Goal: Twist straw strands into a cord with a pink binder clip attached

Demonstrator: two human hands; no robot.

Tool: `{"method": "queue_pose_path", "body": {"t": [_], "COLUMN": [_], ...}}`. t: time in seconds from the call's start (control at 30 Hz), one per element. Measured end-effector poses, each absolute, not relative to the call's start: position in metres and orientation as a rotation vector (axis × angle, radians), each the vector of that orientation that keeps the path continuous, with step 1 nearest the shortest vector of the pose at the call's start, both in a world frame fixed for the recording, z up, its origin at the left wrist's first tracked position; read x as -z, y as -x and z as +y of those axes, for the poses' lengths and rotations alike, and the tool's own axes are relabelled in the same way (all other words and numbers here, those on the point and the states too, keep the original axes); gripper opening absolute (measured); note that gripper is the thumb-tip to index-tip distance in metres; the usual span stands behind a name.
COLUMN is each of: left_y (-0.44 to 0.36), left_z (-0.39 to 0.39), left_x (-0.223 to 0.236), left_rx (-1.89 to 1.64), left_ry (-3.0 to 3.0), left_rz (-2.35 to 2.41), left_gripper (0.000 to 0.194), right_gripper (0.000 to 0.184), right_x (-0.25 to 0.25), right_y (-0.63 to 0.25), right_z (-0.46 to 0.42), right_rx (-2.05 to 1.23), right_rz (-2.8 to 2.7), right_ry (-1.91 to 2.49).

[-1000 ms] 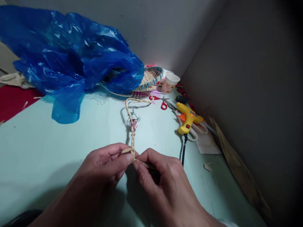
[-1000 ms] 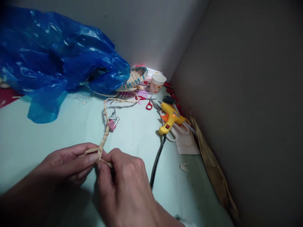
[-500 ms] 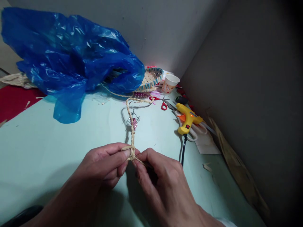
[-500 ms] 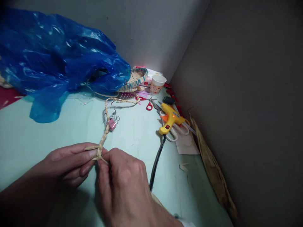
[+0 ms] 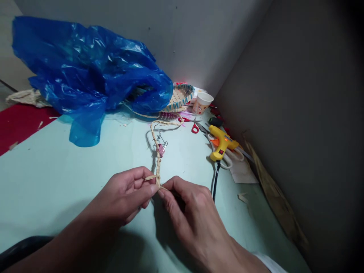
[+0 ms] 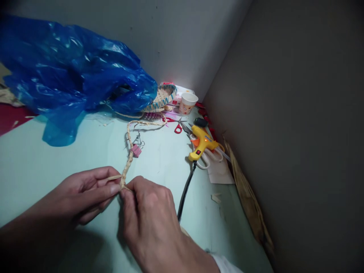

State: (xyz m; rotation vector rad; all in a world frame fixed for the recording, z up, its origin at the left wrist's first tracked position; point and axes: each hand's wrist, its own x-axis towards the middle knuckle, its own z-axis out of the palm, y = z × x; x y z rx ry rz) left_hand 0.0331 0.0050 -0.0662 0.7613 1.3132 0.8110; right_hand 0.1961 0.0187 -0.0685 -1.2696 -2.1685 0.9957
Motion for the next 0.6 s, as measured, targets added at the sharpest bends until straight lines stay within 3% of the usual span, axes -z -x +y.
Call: {"method": "queue_pose_path", "body": {"t": [0.17, 0.5, 0.6], "left_y": [-0.029, -0.039, -0.041], "left_z": [0.001, -0.009, -0.012], "left_x": [0.082, 0.077, 0.079], "left_rx": [-0.826, -0.926, -0.981], "left_ry": [-1.013, -1.139, -1.099], "left_rz": [1.36, 1.485, 1.465], "left_gripper": [0.021, 0.019, 0.021], "right_gripper": [0.029, 0.005, 0.014], "right_x": [0.07, 0.058, 0.061], "right_y": [-0.199, -0.197, -0.191], "right_z": [0.018, -0.001, -0.014], "right_rx": [-0.857, 0.07, 0.336], "right_rz": [-2.397, -2.704, -2.718], "right_ry": [1.281, 1.095, 0.958]}}
